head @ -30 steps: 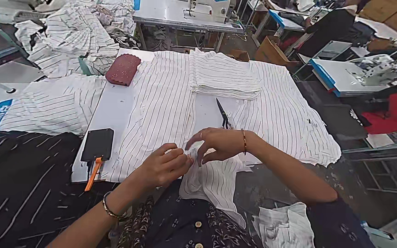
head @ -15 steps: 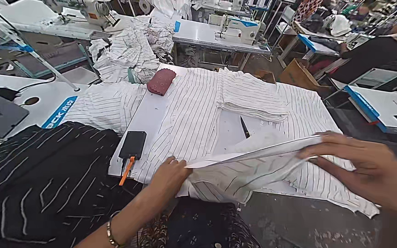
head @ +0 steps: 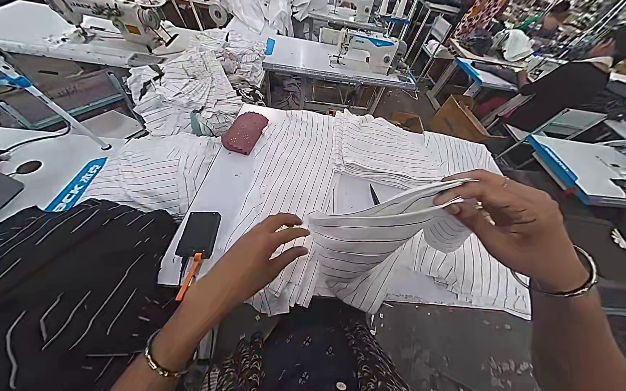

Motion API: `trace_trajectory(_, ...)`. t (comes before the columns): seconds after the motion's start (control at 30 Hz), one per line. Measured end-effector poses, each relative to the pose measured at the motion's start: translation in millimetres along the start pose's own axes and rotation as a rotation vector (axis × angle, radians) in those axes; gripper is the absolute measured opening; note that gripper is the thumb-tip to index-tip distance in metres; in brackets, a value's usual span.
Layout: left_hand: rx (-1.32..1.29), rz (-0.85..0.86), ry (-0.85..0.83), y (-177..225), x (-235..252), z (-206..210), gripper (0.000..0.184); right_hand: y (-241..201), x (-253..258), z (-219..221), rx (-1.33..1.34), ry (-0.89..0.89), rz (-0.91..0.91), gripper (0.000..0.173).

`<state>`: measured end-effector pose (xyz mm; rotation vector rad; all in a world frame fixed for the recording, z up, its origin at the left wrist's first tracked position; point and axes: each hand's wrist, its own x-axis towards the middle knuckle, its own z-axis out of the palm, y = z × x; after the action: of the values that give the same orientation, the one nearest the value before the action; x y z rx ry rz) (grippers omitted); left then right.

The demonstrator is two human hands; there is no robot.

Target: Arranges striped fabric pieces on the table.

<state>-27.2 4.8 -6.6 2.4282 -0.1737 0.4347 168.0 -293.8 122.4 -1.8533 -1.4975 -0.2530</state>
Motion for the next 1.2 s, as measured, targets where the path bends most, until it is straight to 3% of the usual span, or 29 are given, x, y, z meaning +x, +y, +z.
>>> trace_trajectory(0.07,-0.151,0.162,0.183,26.4,15.8,10.3,0.027,-12.3,8.7,8.4,-0.029,-0.084,-0.092,0.016)
trace_trajectory(0.2,-0.353,0.404,0.396,69.4,49.8,23.1,0.022,-27.9,19.1,15.3,-0.056,-0.167,-0.174,0.016)
trace_trajectory(0.33,-0.449,0.453,0.425,78.4,72.5,28.3,0.02,-35.4,19.3,9.1,-0.097,-0.196,-0.189,0.017)
trace_trajectory(0.43,-0.588,0.467,0.297,71.0,77.3,33.7,0.022,-39.0,14.9,1.8,-0.121,-0.189,-0.182,0.017)
trace_trajectory(0.53,-0.698,0.449,0.057,57.9,69.1,35.2,0.02,-37.2,12.2,-3.6,-0.122,-0.164,-0.188,0.018)
trace_trajectory(0.63,-0.841,0.292,-0.264,41.1,50.6,35.6,0.023,-33.6,12.3,-10.8,-0.134,-0.134,-0.181,0.019)
trace_trajectory(0.7,-0.823,0.176,-0.339,36.4,38.1,43.6,0.033,-32.4,12.2,-14.6,-0.14,-0.108,-0.168,0.019)
trace_trajectory(0.77,-0.673,0.179,-0.176,39.8,28.4,60.3,0.035,-33.0,12.5,-15.8,-0.135,-0.086,-0.161,0.019)
trace_trajectory(0.87,-0.448,0.227,0.242,52.7,33.0,83.4,0.041,-34.2,15.6,-12.1,-0.111,-0.089,-0.173,0.019)
trace_trajectory(0.97,-0.42,0.311,0.495,71.0,52.8,80.9,0.043,-34.4,19.7,-4.6,-0.099,-0.13,-0.198,0.018)
trace_trajectory(1.1,-0.489,0.365,0.54,81.8,66.9,77.7,0.025,-34.1,23.0,0.2,-0.1,-0.131,-0.214,0.019)
trace_trajectory(1.2,-0.648,0.359,0.335,71.2,62.5,69.9,0.017,-34.3,21.7,-1.8,-0.08,-0.123,-0.211,0.018)
